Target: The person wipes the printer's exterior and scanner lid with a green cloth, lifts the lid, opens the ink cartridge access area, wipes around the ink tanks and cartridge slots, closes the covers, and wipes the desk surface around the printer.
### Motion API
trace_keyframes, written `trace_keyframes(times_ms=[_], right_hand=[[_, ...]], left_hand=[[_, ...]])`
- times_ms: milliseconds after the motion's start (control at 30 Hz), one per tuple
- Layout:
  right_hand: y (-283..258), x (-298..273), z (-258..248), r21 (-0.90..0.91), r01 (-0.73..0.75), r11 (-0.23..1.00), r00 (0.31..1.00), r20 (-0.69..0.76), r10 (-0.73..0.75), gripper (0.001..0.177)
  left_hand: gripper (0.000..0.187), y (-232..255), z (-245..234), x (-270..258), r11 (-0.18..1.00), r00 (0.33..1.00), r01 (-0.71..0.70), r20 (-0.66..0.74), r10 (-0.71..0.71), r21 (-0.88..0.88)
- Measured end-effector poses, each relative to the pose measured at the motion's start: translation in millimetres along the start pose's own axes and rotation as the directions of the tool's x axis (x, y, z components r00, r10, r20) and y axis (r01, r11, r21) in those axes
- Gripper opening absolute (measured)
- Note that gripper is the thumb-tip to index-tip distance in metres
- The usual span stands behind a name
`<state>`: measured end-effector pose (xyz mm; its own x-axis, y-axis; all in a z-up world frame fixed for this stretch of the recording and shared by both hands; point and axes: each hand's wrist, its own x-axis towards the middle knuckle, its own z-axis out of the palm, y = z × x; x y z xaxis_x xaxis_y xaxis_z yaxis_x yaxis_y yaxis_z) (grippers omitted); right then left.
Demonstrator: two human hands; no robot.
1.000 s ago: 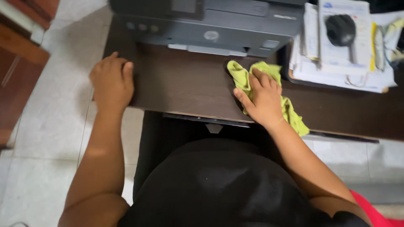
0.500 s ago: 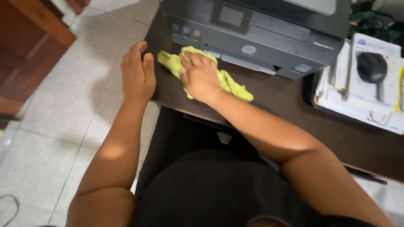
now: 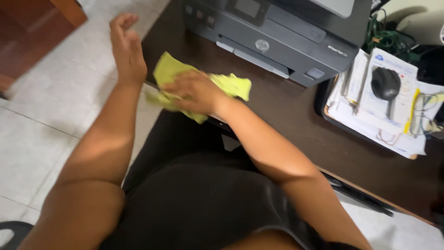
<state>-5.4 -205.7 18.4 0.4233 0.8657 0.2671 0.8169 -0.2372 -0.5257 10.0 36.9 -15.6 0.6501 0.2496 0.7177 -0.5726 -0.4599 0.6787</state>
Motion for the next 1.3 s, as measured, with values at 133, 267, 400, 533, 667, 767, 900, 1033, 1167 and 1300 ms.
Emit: trace_keyframes(times_ms=[133, 267, 400, 533, 667, 767, 900, 1033, 1167, 1300], right_hand=[[-38, -113, -45, -0.085, -0.088, 0.992, 0.990, -0.120, 0.077, 0.040], [-65, -201, -74, -0.134, -0.462, 0.876, 0.847, -0.360, 0.392, 0.043], [-61, -226, -73, -0.167, -0.805, 0.569, 0.553, -0.558, 0.618, 0.051], [-35, -208, -60, -0.387, -0.807, 0.445, 0.588, -0.589, 0.554, 0.057], [-5, -162, -51, -0.451, -0.739, 0.500, 0.674, -0.521, 0.525, 0.058], [7, -115, -39, -0.491, -0.703, 0.515, 0.712, -0.490, 0.503, 0.061], [9, -68, -27, -0.513, -0.612, 0.602, 0.789, -0.452, 0.416, 0.058], [3, -61, -39, -0.209, -0.377, 0.902, 0.868, -0.421, 0.264, 0.041], [-15, -87, -54, 0.004, -0.142, 0.990, 0.816, -0.566, 0.119, 0.034], [-23, -115, -71, -0.421, -0.316, 0.850, 0.597, -0.785, -0.167, 0.034]], left_hand=[[0.059, 5, 4, 3, 0.965, 0.996, -0.004, 0.090, -0.020, 0.262], [0.057, 17, 7, -2, 0.906, 0.987, -0.136, 0.139, 0.086, 0.401], [0.057, 25, 8, -1, 0.890, 0.971, -0.198, 0.204, 0.122, 0.411], [0.056, 27, 4, -2, 0.896, 0.970, -0.165, 0.233, 0.071, 0.412], [0.053, 25, 6, 0, 0.901, 0.973, -0.167, 0.214, 0.085, 0.400], [0.052, 23, 5, -2, 0.901, 0.975, -0.169, 0.203, 0.092, 0.399], [0.047, 20, 4, 0, 0.903, 0.975, -0.160, 0.204, 0.083, 0.399], [0.042, 19, 3, 2, 0.910, 0.973, -0.176, 0.208, 0.102, 0.375], [0.041, 21, 3, -1, 0.913, 0.983, -0.124, 0.175, 0.059, 0.388], [0.041, 22, 4, -1, 0.912, 0.982, -0.129, 0.177, 0.064, 0.388]])
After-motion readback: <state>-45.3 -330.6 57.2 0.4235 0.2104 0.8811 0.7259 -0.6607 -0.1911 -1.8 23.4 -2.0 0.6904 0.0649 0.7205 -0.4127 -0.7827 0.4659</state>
